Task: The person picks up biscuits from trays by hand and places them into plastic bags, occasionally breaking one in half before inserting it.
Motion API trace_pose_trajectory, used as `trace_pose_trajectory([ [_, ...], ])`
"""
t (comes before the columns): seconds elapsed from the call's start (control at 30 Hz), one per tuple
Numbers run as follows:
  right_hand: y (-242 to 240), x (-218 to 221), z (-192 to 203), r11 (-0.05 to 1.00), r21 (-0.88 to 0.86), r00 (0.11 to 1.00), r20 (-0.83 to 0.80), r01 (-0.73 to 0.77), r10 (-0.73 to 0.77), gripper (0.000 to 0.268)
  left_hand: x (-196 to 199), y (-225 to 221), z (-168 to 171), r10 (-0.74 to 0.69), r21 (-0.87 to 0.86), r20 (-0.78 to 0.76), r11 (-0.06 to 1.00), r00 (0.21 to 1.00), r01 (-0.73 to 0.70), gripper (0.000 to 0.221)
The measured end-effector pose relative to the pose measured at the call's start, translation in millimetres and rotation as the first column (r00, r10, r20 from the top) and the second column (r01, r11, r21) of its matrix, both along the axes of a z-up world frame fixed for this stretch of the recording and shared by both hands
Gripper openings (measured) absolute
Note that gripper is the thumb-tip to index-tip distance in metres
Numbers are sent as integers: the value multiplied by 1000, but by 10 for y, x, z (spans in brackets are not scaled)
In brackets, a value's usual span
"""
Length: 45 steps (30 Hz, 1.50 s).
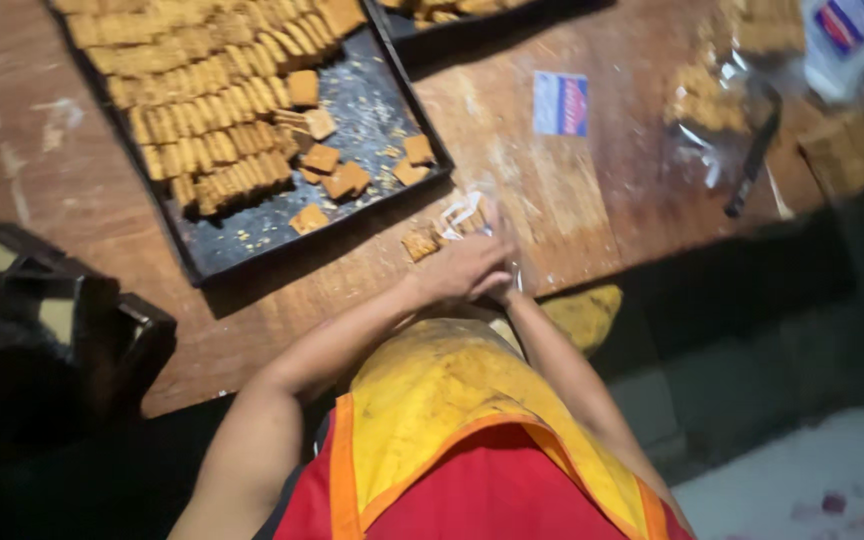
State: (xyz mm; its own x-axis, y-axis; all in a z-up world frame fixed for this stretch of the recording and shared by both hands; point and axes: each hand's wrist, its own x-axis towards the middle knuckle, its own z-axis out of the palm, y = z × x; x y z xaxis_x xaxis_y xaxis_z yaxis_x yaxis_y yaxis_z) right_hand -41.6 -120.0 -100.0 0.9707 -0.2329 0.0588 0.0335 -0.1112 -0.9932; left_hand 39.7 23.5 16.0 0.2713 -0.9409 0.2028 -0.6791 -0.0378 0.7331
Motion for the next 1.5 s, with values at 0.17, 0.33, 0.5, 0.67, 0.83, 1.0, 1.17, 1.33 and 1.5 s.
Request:
trace_pose_trajectory([
  [0.17, 54, 133, 48, 990, -37, 990, -44, -137, 135, 88, 398, 149, -199, 209, -29, 386, 976, 898, -215, 73],
  [0.33, -106, 150, 264, 961, -128, 969, -13, -245, 246, 102, 394, 120, -309, 127, 117, 456, 972, 881, -201, 80],
  [0.5, -40, 7, 803, 944, -313, 994, -57, -108, 95, 83, 180, 506, -150, 516, -168, -66, 838, 854, -520, 54],
  [0.67, -70, -538, 879, 692, -716, 991, 131, 86, 12, 62, -192, 866, -155, 767, 19, 116, 633, 631, -774, 77],
  [0.83, -141, -969, 898, 759, -629, 946, -113, 168, -303, 33, -132, 746, -315, 740, -12, 125, 667, 661, -745, 72],
  [1.0, -139, -1339, 955, 866, -342, 846, -266, 366, -463, 23, -64, 868, -233, 709, 53, 101, 697, 698, -715, 60],
  [1.17, -130, -1659, 771, 818, -291, 760, -310, 496, -571, 20, 23, 1199, 21, 818, 163, -223, 568, 530, -807, 49],
  [1.33, -252, -1640, 595, 856, -165, 770, -379, 490, -514, 21, 807, 1411, 28, 844, 18, -46, 536, 535, -844, 45],
  [1.5, -380, -1626, 534, 883, -90, 812, -359, 461, -461, 21, 1395, 1556, -67, 538, 446, 462, 546, 705, -709, 27],
])
